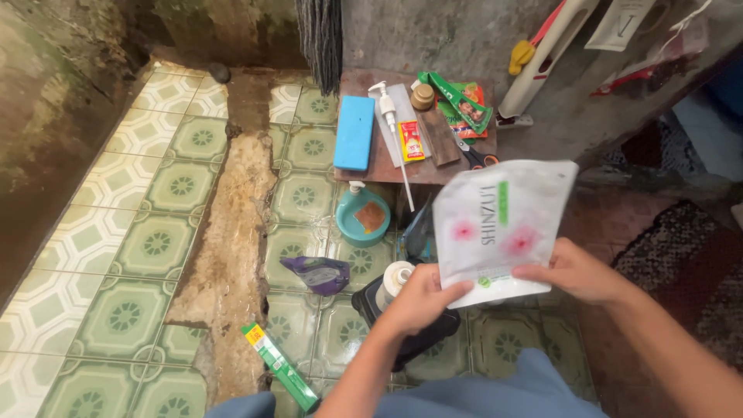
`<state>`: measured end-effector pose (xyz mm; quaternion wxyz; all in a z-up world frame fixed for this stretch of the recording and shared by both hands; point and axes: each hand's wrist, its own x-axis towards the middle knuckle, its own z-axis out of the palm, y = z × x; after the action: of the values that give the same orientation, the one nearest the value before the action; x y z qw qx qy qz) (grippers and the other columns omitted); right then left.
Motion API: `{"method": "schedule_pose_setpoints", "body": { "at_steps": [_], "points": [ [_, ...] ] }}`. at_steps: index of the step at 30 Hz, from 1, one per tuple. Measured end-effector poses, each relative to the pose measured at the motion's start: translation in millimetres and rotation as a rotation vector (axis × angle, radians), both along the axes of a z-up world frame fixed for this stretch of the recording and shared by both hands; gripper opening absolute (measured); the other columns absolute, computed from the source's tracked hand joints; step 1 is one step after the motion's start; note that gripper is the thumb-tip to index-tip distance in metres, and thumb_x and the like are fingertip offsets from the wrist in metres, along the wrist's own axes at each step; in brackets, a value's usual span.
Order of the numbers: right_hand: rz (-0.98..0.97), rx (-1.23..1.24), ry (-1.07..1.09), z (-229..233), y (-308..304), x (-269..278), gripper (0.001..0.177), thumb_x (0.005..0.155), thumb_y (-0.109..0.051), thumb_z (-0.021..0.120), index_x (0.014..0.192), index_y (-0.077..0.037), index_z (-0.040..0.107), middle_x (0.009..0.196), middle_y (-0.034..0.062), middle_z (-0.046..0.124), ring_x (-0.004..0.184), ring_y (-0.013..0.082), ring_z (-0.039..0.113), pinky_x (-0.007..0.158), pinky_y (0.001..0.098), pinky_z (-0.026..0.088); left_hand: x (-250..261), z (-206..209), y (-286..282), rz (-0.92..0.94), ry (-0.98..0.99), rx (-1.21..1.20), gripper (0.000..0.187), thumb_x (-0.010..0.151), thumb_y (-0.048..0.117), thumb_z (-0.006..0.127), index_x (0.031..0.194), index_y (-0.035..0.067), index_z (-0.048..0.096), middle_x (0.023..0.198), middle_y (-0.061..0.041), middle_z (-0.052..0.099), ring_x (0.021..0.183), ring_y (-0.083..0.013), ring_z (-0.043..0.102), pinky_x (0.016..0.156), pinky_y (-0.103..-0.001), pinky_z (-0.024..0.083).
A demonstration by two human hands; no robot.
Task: The person refills a white pump bottle with liquid from a white pouch, then refills a teal pump bottle with liquid from a purple pouch. They use a green scoop to add water from a bucket into a teal bowl and rinse the scoop.
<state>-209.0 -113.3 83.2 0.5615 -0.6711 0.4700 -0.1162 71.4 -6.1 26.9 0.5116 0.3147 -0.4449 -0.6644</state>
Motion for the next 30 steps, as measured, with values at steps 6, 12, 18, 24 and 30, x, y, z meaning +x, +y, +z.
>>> {"method": "schedule_pose_setpoints", "body": {
  "at_steps": [6, 12, 18, 24, 30],
  "points": [
    [-0.003, 0.035, -0.135, -9.5, 1.8, 15.7, 0.041, 0.087, -0.013, 0.074, 0.125, 0.003, 0.07, 0.118, 0.0093, 0.077, 0.103, 0.015, 0.071, 0.09, 0.0325, 0.057, 17.4, -1.4, -17.0, -0.04, -0.244, -0.115, 0.032, 0.091, 0.011, 0.071, 0.118, -0.006, 0.069, 0.102, -0.004, 0.076, 0.09, -0.0082, 0.067, 0.08, -0.027, 0.056],
    [0.014, -0.104, -0.31, -27.6, 8.2, 45.9, 0.051, 0.081, -0.006, 0.079, 0.128, 0.001, 0.062, 0.117, 0.0076, 0.071, 0.103, 0.014, 0.067, 0.086, 0.0341, 0.058, 17.9, 14.0, -5.4, 0.172, -0.351, -0.061, 0.027, 0.089, 0.016, 0.077, 0.107, -0.004, 0.074, 0.09, -0.004, 0.076, 0.08, -0.0076, 0.066, 0.073, -0.027, 0.055],
    [-0.034, 0.238, -0.291, -65.9, -7.6, 3.1, 0.04, 0.091, -0.012, 0.068, 0.129, 0.0, 0.066, 0.122, 0.0082, 0.073, 0.106, 0.0167, 0.068, 0.091, 0.0348, 0.058, 41.4, -13.1, -5.2, -0.145, -0.221, -0.01, 0.029, 0.098, 0.02, 0.071, 0.117, -0.001, 0.075, 0.094, -0.003, 0.071, 0.083, -0.0048, 0.058, 0.072, -0.026, 0.049],
    [0.162, -0.088, -0.12, -33.5, 16.6, 38.4, 0.054, 0.075, -0.007, 0.085, 0.126, 0.002, 0.067, 0.119, 0.0079, 0.073, 0.108, 0.0174, 0.067, 0.093, 0.0344, 0.056, 30.7, 43.1, -1.9, 0.058, -0.675, -0.056, 0.03, 0.078, 0.018, 0.085, 0.097, -0.003, 0.076, 0.08, -0.012, 0.076, 0.07, -0.0104, 0.067, 0.068, -0.029, 0.053],
    [0.08, 0.039, -0.256, -89.6, 4.1, -2.9, 0.039, 0.091, -0.01, 0.071, 0.127, 0.003, 0.067, 0.12, 0.0072, 0.074, 0.108, 0.0163, 0.068, 0.094, 0.0328, 0.056, 49.6, 10.8, -0.7, -0.094, -0.381, -0.06, 0.026, 0.096, 0.02, 0.074, 0.103, -0.005, 0.075, 0.082, -0.004, 0.071, 0.074, -0.0066, 0.058, 0.067, -0.029, 0.051]
  ]
}}
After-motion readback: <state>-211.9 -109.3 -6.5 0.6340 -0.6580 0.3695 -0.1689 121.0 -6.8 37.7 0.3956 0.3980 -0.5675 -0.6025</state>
